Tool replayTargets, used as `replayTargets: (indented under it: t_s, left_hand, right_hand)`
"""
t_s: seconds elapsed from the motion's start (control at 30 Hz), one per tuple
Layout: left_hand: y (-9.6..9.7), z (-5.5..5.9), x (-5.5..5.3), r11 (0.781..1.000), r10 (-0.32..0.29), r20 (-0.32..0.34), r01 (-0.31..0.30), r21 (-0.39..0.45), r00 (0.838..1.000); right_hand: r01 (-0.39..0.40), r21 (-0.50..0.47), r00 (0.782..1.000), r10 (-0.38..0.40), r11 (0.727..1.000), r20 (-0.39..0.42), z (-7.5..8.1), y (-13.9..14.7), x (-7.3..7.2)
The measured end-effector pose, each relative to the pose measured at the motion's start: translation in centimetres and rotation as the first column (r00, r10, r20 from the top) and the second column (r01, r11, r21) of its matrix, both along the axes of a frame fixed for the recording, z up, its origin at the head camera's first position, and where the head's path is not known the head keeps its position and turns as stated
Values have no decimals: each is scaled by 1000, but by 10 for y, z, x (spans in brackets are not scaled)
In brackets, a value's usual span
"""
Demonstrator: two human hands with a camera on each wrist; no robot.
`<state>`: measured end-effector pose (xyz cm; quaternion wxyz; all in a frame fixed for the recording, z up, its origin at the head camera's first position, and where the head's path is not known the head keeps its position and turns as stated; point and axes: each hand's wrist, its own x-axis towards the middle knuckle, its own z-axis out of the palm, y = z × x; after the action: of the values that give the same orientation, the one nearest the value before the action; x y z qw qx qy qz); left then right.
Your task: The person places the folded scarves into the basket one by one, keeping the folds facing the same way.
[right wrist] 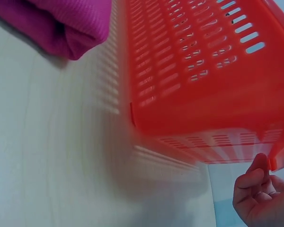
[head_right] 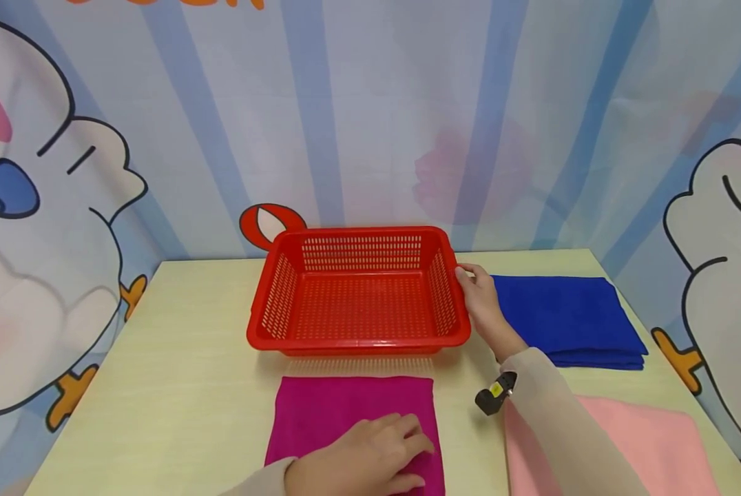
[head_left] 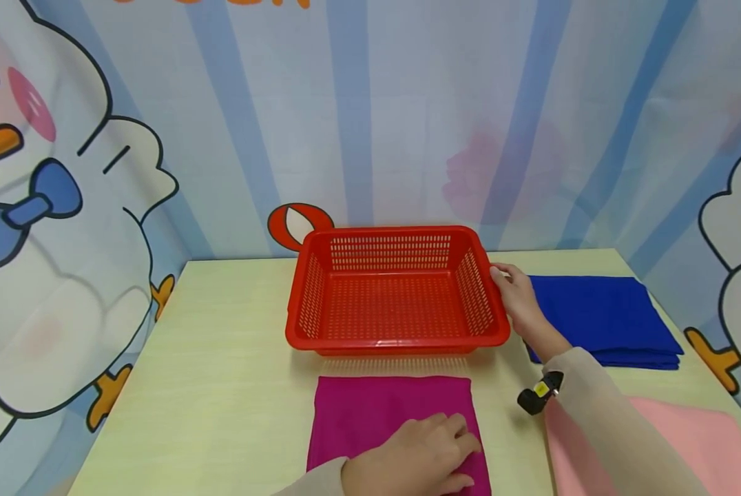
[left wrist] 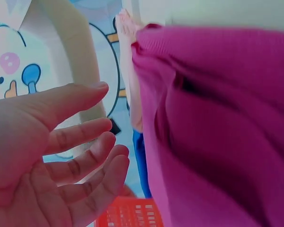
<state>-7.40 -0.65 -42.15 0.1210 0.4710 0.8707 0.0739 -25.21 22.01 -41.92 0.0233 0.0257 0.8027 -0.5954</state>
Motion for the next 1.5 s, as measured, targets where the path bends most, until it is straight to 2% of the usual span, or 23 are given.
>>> replayTargets:
  t_s: [0.2,0.43,0.7,0.93,1.17,1.5]
  left_hand:
    - [-15,3,-3,997,15,-102,-7,81,995]
    - [-28,1,-6,985,82,-64,-71,155,995]
    - [-45,-1,-11,965,159,-104,-132,227,982]
    - [-61,-1,-12,955,221,-128,-188,229,967]
    - [-72,-6,-16,940,250,-172,-196,280,953]
    - [-86,-6,-20,921,317,-142,-269,282,938]
  right_hand:
    - [20,-76,1000,-19,997,15,0,8,8]
    - [17,-118,1000,-15,993,17,1,14,16]
    - [0,-22,998,1,1000,61,2,22,25]
    - [-31,2,996,31,1000,85,3,26,32]
    - [-69,-30,992,71,997,101,2,31,38]
    - [-115,24,980,109,993,164,3,33,46]
